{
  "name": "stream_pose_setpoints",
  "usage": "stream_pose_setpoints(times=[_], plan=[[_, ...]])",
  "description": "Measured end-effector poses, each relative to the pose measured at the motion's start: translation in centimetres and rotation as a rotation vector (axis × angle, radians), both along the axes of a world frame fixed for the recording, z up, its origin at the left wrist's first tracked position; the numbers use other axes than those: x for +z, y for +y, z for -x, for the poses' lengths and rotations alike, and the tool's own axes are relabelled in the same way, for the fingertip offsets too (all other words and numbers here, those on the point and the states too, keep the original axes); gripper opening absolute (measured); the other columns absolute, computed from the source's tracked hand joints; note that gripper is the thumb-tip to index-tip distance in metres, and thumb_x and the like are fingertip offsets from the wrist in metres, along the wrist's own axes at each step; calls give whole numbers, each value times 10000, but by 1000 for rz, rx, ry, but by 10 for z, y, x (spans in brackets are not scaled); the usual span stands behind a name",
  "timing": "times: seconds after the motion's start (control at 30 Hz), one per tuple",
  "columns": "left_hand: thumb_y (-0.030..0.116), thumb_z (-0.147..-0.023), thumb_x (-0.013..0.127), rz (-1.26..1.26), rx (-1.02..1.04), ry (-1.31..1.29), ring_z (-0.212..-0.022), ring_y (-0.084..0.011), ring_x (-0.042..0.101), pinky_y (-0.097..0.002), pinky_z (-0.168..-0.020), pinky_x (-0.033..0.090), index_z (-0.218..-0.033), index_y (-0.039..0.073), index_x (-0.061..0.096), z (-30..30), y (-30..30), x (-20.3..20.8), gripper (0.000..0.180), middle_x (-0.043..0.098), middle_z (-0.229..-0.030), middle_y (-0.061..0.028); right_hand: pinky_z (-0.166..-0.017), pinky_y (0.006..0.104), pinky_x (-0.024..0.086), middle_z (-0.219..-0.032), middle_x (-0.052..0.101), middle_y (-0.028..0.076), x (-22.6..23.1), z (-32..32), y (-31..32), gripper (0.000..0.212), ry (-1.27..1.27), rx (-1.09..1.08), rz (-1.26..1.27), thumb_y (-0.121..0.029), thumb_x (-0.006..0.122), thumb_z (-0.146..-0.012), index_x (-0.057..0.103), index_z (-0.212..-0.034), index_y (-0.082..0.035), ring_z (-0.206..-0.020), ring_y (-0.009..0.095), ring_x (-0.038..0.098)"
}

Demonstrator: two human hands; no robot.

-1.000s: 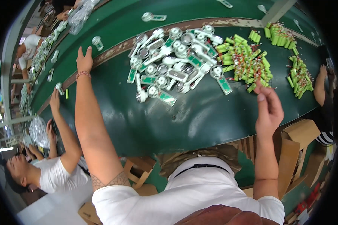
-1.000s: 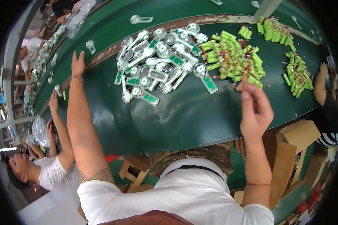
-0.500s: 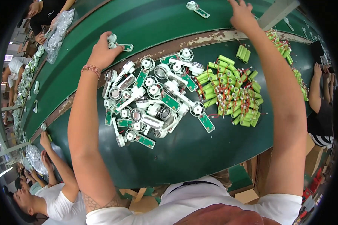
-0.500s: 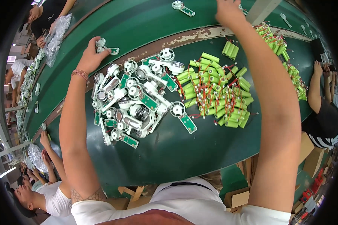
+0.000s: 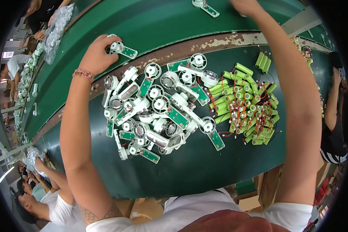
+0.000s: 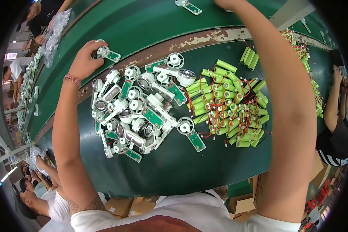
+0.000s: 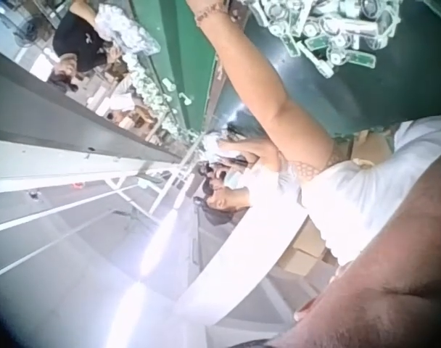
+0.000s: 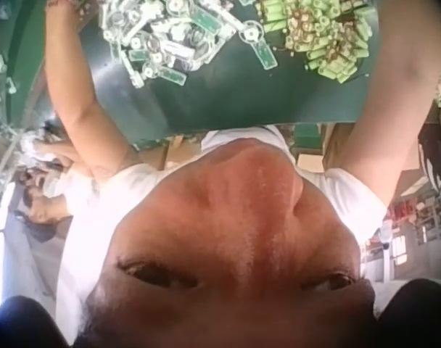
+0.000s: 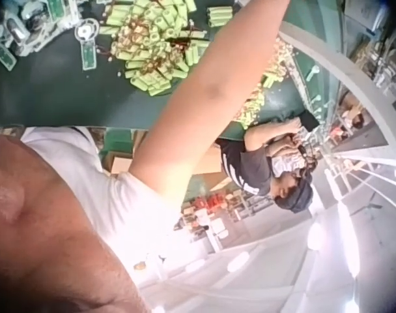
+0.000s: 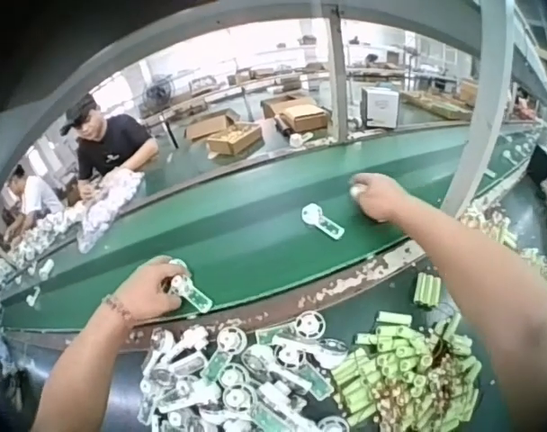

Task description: The person assembles components of small handheld fans by hand, combining portable fan housings, batteries, circuit boards, and wires.

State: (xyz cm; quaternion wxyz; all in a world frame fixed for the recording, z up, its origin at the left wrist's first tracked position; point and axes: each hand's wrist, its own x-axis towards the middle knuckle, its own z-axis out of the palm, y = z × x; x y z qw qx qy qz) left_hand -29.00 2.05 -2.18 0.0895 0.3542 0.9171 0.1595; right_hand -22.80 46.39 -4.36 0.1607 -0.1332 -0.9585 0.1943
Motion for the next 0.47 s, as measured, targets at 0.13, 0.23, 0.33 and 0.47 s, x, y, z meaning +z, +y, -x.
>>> stream_pose_setpoints(times=[0.13,0.23,0.33,0.47], plan=[[99,-704,638,-34,48,70,-913,-250,604,-338,-850,491,-1101,79,655,-13,-5,10,398,610,-1068,-111,-886,442,485,-1084,654,224,2,-3,-82,338,-13,133,135,-242,578,-865,617,-1155,-72,-1009,359,626],[88,-707,643,-324,105,173,-896,-195,606,-291,-777,501,-1129,107,669,-41,-20,30,424,618,-1129,-79,-881,451,482,-1018,657,229,-6,-39,-93,423,277,530,198,-197,654,-809,568,-1212,-99,-989,387,616],[60,-716,647,-505,206,98,-916,-150,601,-257,-730,502,-1134,126,680,-100,-21,49,424,608,-1194,-59,-879,444,482,-1029,650,239,-2,-27,-102,428,-151,322,-109,-201,670,-793,580,-1205,-127,-1000,398,610],[42,-772,635,-790,218,-56,-1006,-164,602,-246,-754,510,-1174,113,675,-168,-60,49,411,525,-1336,-78,-897,442,474,-1074,636,265,41,-63,-138,522,-135,430,38,-193,712,-757,564,-1243,-73,-1029,393,606]])
